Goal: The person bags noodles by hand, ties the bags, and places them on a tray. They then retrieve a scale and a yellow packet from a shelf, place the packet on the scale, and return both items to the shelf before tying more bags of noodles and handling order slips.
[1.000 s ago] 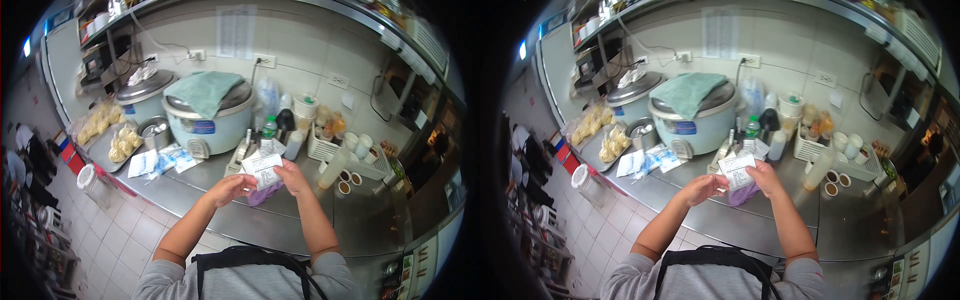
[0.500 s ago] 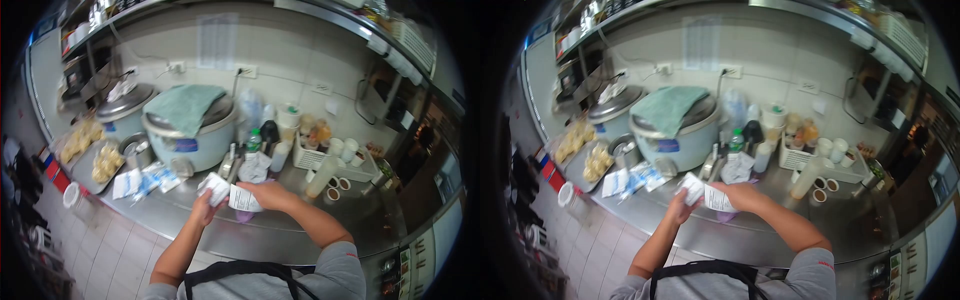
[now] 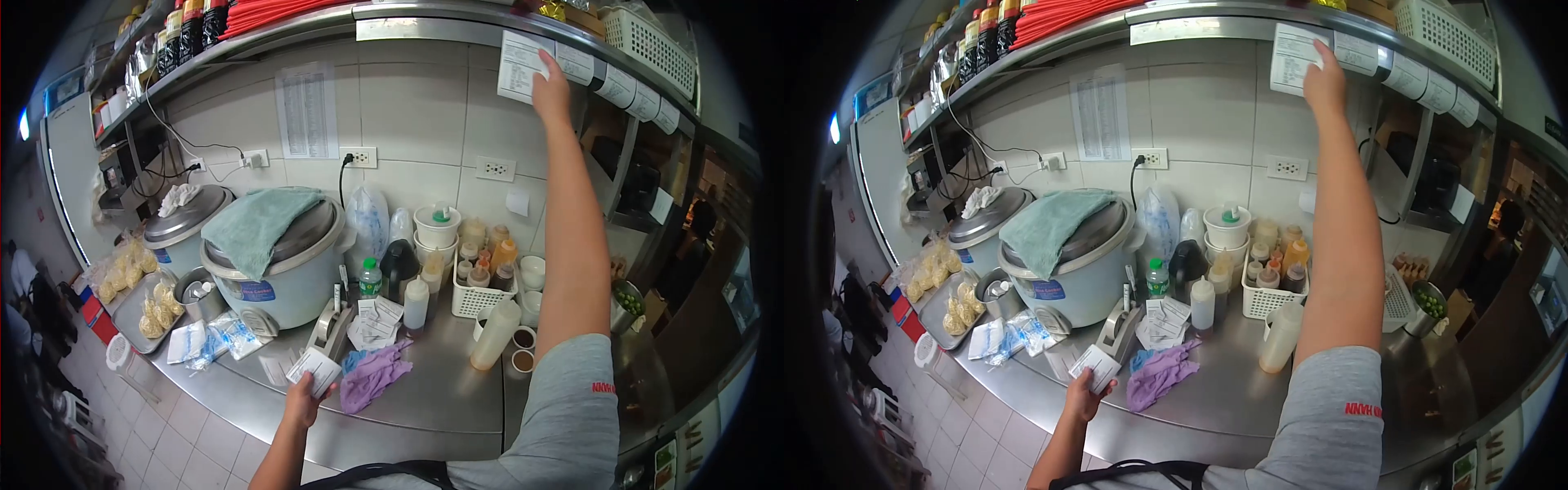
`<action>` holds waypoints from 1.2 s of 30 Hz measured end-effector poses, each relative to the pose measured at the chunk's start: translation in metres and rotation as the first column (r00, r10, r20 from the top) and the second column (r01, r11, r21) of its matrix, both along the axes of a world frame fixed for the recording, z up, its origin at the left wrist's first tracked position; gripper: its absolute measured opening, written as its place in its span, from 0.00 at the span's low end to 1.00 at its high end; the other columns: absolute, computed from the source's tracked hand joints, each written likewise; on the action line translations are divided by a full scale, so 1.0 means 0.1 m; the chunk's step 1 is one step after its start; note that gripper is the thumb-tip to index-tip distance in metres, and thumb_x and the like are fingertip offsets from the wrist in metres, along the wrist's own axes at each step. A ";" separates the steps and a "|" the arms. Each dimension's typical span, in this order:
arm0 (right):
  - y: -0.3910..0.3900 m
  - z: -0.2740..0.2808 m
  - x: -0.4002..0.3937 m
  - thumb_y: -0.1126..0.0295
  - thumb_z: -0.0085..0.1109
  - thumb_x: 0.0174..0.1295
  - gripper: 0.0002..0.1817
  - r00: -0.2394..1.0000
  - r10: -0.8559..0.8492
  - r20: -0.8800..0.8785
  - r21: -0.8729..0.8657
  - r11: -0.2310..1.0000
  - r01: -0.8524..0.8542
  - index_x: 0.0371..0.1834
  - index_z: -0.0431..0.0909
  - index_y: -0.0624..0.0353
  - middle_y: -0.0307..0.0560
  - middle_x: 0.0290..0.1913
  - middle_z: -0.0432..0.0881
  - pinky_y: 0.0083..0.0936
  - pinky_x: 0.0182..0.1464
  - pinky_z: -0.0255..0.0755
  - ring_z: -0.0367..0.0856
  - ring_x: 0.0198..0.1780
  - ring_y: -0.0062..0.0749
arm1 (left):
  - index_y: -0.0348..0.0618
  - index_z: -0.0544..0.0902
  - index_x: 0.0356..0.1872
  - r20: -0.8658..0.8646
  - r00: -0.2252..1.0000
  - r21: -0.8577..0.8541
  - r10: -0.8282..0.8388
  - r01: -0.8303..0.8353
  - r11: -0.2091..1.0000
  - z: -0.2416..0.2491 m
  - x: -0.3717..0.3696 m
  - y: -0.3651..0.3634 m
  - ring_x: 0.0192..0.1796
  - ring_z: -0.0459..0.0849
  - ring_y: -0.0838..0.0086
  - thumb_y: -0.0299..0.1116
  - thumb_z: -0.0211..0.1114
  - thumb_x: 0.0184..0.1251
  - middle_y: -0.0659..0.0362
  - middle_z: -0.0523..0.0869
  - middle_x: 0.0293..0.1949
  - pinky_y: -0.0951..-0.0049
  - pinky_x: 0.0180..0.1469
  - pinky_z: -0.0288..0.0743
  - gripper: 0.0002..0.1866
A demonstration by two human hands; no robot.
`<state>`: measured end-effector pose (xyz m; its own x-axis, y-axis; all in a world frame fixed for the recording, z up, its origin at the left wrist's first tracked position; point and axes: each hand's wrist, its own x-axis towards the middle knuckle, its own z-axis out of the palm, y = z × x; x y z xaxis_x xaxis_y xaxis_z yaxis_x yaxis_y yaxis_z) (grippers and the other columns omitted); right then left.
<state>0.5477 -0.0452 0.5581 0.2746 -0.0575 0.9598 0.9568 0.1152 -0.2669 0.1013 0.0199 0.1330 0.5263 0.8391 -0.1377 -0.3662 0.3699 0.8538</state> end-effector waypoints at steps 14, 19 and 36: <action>-0.09 0.57 0.01 0.66 0.50 0.50 0.19 0.925 -0.367 -0.096 -0.190 0.919 0.345 0.47 0.68 0.56 0.54 0.44 0.76 0.30 0.49 0.64 0.73 0.47 0.43 | 0.34 0.67 0.47 -0.077 0.993 0.109 0.092 -0.083 0.991 0.09 -0.06 -0.24 0.34 0.80 0.64 0.41 0.47 0.62 0.52 0.77 0.38 0.73 0.34 0.70 0.19; -0.27 0.20 -0.15 0.60 0.55 0.47 0.31 0.927 -0.338 -0.164 -0.098 0.940 0.326 0.55 0.58 0.60 0.59 0.48 0.72 0.34 0.51 0.64 0.72 0.48 0.48 | 0.34 0.68 0.46 -0.132 0.983 0.179 0.124 -0.099 0.979 0.13 -0.14 -0.34 0.34 0.80 0.66 0.40 0.47 0.63 0.52 0.78 0.37 0.73 0.35 0.70 0.19; 0.39 -4.00 -4.24 0.55 0.47 0.59 0.21 0.121 0.236 -0.964 -0.230 -0.515 -0.826 0.46 0.69 0.61 0.37 0.32 0.74 0.14 0.32 0.64 0.71 0.32 0.19 | 0.41 0.74 0.43 -0.481 0.662 0.822 0.574 0.114 0.557 -0.20 -1.92 -0.91 0.41 0.74 0.52 0.32 0.54 0.54 0.45 0.76 0.37 0.62 0.44 0.69 0.15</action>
